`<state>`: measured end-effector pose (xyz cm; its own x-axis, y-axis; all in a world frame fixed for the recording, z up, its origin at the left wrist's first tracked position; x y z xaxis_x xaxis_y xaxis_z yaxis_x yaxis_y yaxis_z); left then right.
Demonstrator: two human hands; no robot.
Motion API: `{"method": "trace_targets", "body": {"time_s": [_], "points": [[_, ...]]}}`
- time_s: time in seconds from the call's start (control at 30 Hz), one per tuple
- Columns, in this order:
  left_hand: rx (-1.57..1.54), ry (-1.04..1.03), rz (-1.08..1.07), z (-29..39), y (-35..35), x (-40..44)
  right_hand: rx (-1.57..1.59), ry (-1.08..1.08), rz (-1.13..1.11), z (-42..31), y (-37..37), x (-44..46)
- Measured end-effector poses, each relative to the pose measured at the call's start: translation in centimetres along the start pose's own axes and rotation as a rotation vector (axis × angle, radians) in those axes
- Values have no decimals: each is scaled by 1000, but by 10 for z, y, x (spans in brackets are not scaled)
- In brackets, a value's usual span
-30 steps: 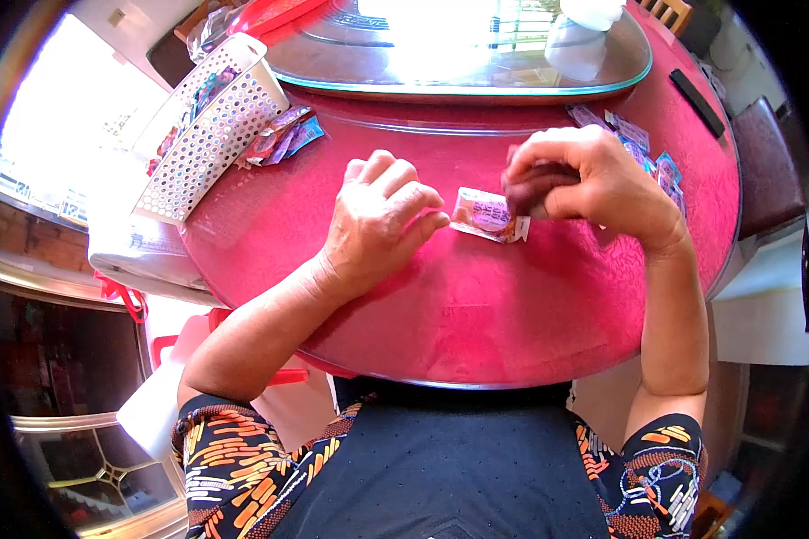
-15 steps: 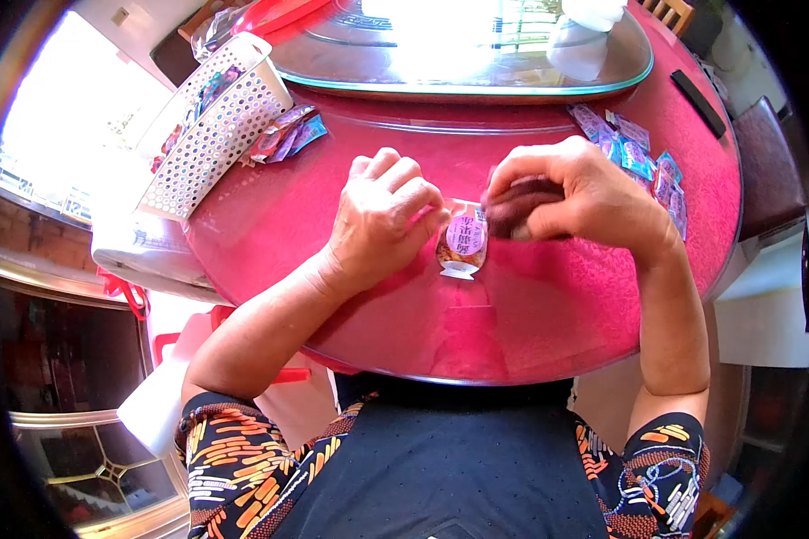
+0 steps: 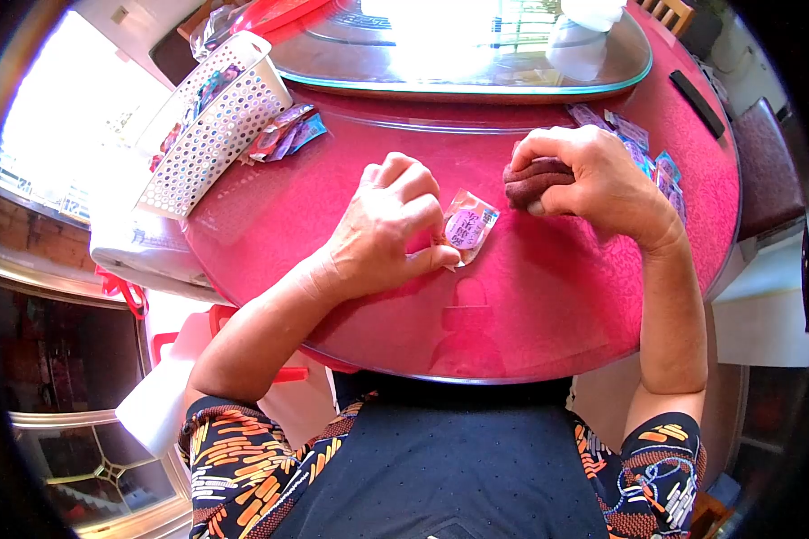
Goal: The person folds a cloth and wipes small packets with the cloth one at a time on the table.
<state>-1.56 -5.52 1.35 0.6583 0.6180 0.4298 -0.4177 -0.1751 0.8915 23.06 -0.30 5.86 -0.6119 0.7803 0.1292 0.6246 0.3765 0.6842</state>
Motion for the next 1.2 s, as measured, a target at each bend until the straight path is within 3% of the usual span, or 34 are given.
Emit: {"method": "trace_targets", "body": {"time_s": [0.1, 0.2, 0.47, 0.73, 0.77, 0.9, 1.1, 1.2], "points": [[49, -36, 30, 5, -5, 1, -41, 101, 40, -6, 0, 1], [62, -4, 58, 5, -4, 2, 149, 129, 70, -4, -7, 0], [-21, 36, 57, -3, -5, -1, 24, 359, 44, -19, -25, 4], [-64, 86, 42, -8, -6, -1, -290, 199, -78, -26, -27, -3], [-76, 96, 44, -8, -6, -1, -320, 251, 6, -26, -26, -3], [-104, 113, 137, -13, -10, -2, -41, 384, -24, -32, -46, 4], [-157, 158, 102, -13, -9, -2, -271, 282, -192, -46, -30, -7], [-174, 154, 94, -12, -8, -2, -198, 223, -232, -36, -20, -9]]}}
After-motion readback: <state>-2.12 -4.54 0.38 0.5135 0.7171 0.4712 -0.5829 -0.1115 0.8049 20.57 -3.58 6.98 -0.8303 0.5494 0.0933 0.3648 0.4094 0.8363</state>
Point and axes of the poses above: each hand's wrist, its own x-axis towards the middle knuckle, its own y-axis out of the back of the hand, z = x × y, the point moved 4 cm from there along x, towards the middle knuckle, and after that the axes turned 9 degrees about x, right-handed, at the moved point
